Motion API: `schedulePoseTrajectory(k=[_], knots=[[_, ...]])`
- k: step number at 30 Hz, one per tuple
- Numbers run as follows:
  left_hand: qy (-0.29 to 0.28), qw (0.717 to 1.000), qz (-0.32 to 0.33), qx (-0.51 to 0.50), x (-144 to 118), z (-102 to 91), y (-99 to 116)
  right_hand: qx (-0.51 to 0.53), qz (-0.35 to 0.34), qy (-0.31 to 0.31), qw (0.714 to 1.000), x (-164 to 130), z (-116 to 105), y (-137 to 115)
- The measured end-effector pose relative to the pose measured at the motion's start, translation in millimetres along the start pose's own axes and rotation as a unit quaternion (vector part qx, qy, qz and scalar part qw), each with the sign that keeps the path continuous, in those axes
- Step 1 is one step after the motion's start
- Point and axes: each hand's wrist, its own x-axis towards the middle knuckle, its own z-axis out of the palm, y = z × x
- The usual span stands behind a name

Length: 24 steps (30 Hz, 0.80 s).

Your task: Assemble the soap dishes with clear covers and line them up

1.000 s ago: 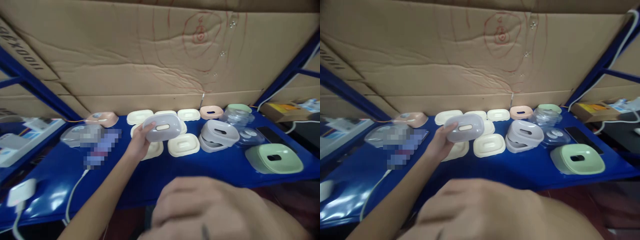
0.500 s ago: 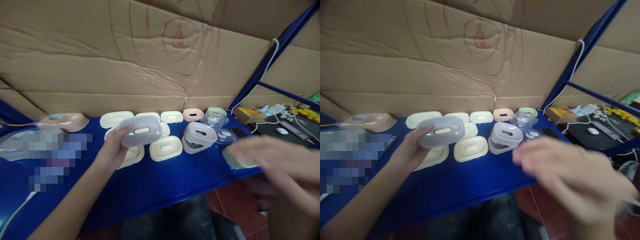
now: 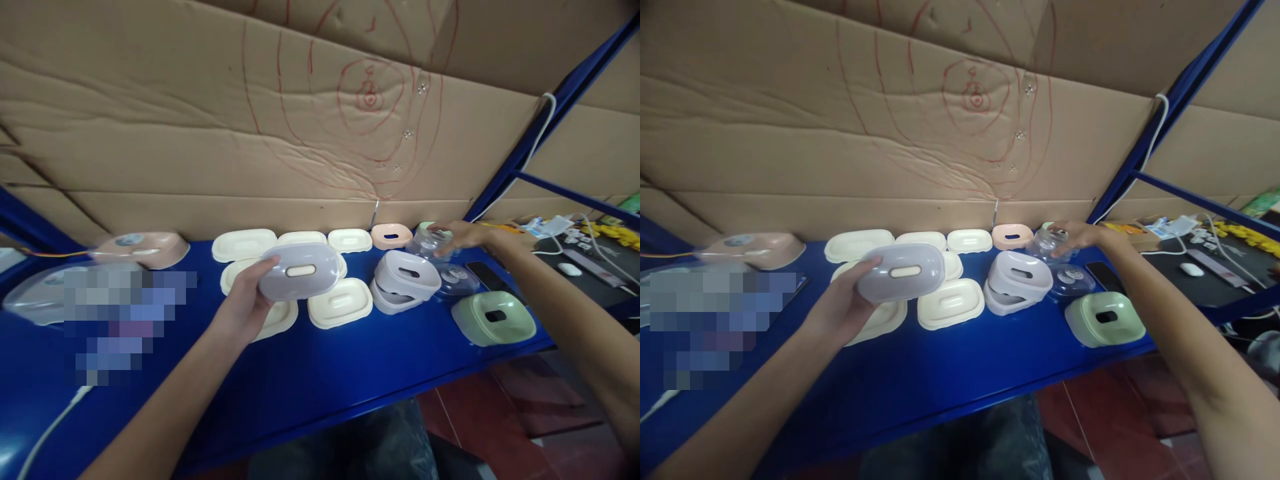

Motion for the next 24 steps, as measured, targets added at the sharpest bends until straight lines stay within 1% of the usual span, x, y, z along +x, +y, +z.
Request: schedulePoseTrajectory(k=[2, 4, 6, 8, 11, 13, 15, 16, 18, 19, 20, 21, 22, 23, 24], knots=[[0.009, 1.0, -0.002, -0.011, 0.2, 0.2, 0.2, 0.001, -0.006, -0.022, 1.0, 2.1, 2.6, 1.2], [0.019, 1.0, 0.001, -0.021, 1.3, -0.4, -0.1, -0.003, -0.009, -0.017, 1.0, 1.9, 1.7, 1.8], [0.018, 0.999, 0.009, -0.028, 2.4, -1.6, -0.8, -0.009, -0.007, 0.008, 1.0, 0.1, -2.4, 0.7], [0.004, 0.999, 0.015, -0.031, 2.9, -2.8, -1.5, -0.015, -0.003, 0.044, 0.999, -1.8, -9.9, -3.7], [-0.024, 0.999, 0.009, -0.044, 2.0, -3.0, -2.9, -0.021, 0.002, 0.109, 0.994, -4.0, -22.9, -23.4], [-0.043, 0.998, -0.003, -0.052, 1.2, -2.0, -4.5, -0.038, -0.03, 0.168, 0.985, -6.7, -25.7, -50.3], [-0.058, 0.997, -0.016, -0.054, 1.2, -0.9, -6.6, -0.073, -0.117, 0.242, 0.96, -11.8, -17.4, -89.5], [-0.064, 0.996, -0.021, -0.053, 1.5, -0.5, -7.7, -0.074, -0.164, 0.263, 0.948, -15.1, -8.6, -112.8], [-0.082, 0.995, -0.028, -0.05, 2.6, -0.5, -9.8, -0.058, -0.275, 0.262, 0.923, -21.8, 15.0, -162.2], [-0.097, 0.994, -0.031, -0.047, 3.2, -1.0, -10.8, -0.052, -0.319, 0.243, 0.915, -24.8, 27.2, -186.5], [-0.111, 0.992, -0.032, -0.045, 3.8, -1.6, -11.5, -0.055, -0.348, 0.223, 0.909, -27.4, 37.8, -209.2], [-0.126, 0.991, -0.031, -0.044, 4.2, -2.4, -12.1, -0.058, -0.382, 0.219, 0.896, -29.7, 45.4, -229.6], [-0.142, 0.989, -0.027, -0.045, 4.6, -3.2, -12.4, -0.065, -0.395, 0.207, 0.892, -31.8, 49.5, -247.2], [-0.158, 0.986, -0.02, -0.049, 4.9, -3.9, -12.4, -0.065, -0.403, 0.217, 0.887, -33.6, 50.2, -261.7], [-0.173, 0.983, -0.013, -0.055, 5.0, -4.6, -12.3, -0.057, -0.406, 0.239, 0.88, -34.9, 48.5, -273.0]])
